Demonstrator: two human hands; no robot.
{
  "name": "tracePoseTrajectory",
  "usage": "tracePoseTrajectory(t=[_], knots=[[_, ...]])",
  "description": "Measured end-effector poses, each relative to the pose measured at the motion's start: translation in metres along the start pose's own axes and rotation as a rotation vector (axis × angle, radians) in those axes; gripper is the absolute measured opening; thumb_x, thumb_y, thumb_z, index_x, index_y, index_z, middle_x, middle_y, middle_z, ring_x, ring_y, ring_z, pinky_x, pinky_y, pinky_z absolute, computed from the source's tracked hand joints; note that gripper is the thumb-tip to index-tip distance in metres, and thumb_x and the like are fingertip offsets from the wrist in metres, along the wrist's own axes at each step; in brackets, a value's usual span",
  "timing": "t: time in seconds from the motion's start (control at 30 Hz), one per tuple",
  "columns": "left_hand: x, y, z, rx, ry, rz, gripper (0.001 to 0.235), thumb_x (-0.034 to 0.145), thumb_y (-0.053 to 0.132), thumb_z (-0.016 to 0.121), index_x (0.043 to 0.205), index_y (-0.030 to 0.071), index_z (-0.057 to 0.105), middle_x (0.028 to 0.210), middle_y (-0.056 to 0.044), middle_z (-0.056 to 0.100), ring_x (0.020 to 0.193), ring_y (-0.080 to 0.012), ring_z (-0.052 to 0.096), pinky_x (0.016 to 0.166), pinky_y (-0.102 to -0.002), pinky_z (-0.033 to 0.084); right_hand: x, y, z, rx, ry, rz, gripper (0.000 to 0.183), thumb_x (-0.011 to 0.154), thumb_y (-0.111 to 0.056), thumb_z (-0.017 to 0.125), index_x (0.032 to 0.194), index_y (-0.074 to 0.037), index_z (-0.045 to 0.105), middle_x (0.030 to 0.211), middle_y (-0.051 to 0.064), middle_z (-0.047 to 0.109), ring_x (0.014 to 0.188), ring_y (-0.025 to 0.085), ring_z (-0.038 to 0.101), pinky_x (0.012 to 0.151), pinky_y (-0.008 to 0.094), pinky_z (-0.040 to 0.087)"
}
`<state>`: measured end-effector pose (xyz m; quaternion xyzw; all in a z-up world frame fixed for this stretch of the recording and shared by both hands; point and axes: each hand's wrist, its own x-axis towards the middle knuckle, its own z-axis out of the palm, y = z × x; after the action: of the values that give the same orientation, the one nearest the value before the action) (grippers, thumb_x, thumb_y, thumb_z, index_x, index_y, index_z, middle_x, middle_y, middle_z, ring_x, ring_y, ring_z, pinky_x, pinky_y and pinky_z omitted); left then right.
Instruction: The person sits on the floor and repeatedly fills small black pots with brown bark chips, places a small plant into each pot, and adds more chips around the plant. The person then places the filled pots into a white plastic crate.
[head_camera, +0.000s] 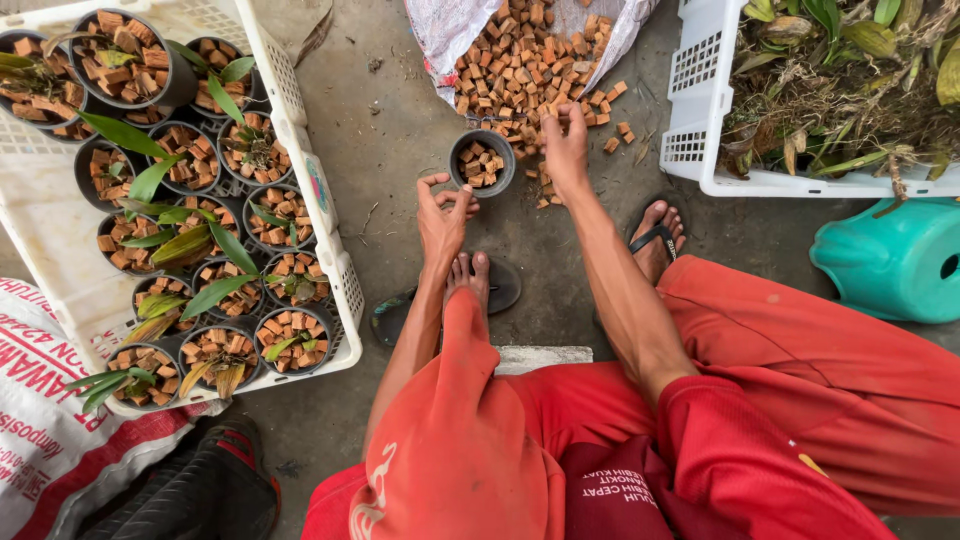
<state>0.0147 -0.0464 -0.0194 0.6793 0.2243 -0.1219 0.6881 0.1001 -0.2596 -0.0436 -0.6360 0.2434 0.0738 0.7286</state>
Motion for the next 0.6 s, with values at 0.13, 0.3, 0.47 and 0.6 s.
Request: tracePoseTrajectory(t=[0.13,0.3,0.47,0.6], knots=[[0.004,0.003,0.005,-0.038,-0.047,0.015,0.042,0.098,0.020,0.070,0.126,0.003,0.044,0.086,-0.011,0.075,0.078,-0.0187,0.076,0.068,-0.032,0.063,-0.013,-0.024,0.019,0.231,-0.264,0.166,0.002,0.101,-0.007,0.055,0.103,-0.008,0.056,0.099,0.011,0.061,0.085,0.020,0.061,0.072,0.033,0.054],[0.014,-0.001,0.010,-0.036,-0.072,0.049,0.039,0.099,0.015,0.069,0.124,0.002,0.043,0.085,-0.011,0.074,0.075,-0.0187,0.076,0.067,-0.031,0.064,-0.034,-0.023,0.046,-0.544,-0.420,-0.393,0.009,0.096,-0.001,0.062,0.105,-0.001,0.063,0.105,0.010,0.064,0.099,0.023,0.066,0.088,0.039,0.054],[0.011,-0.017,-0.001,0.021,-0.067,0.085,0.042,0.097,0.013,0.068,0.127,0.001,0.040,0.085,-0.011,0.071,0.076,-0.0193,0.073,0.068,-0.032,0.063,-0.056,-0.028,0.067,-0.936,-0.499,-0.324,0.026,0.092,0.002,0.058,0.118,0.000,0.061,0.119,0.023,0.061,0.104,0.039,0.059,0.080,0.047,0.049],[0.007,-0.018,-0.011,-0.043,-0.112,-0.013,0.050,0.098,0.021,0.072,0.128,0.002,0.037,0.088,-0.010,0.070,0.077,-0.0191,0.075,0.068,-0.031,0.064,-0.022,-0.078,0.032,-0.747,-0.642,-0.275,0.018,0.101,-0.019,0.060,0.111,-0.004,0.061,0.104,0.014,0.072,0.099,0.023,0.072,0.087,0.039,0.057]])
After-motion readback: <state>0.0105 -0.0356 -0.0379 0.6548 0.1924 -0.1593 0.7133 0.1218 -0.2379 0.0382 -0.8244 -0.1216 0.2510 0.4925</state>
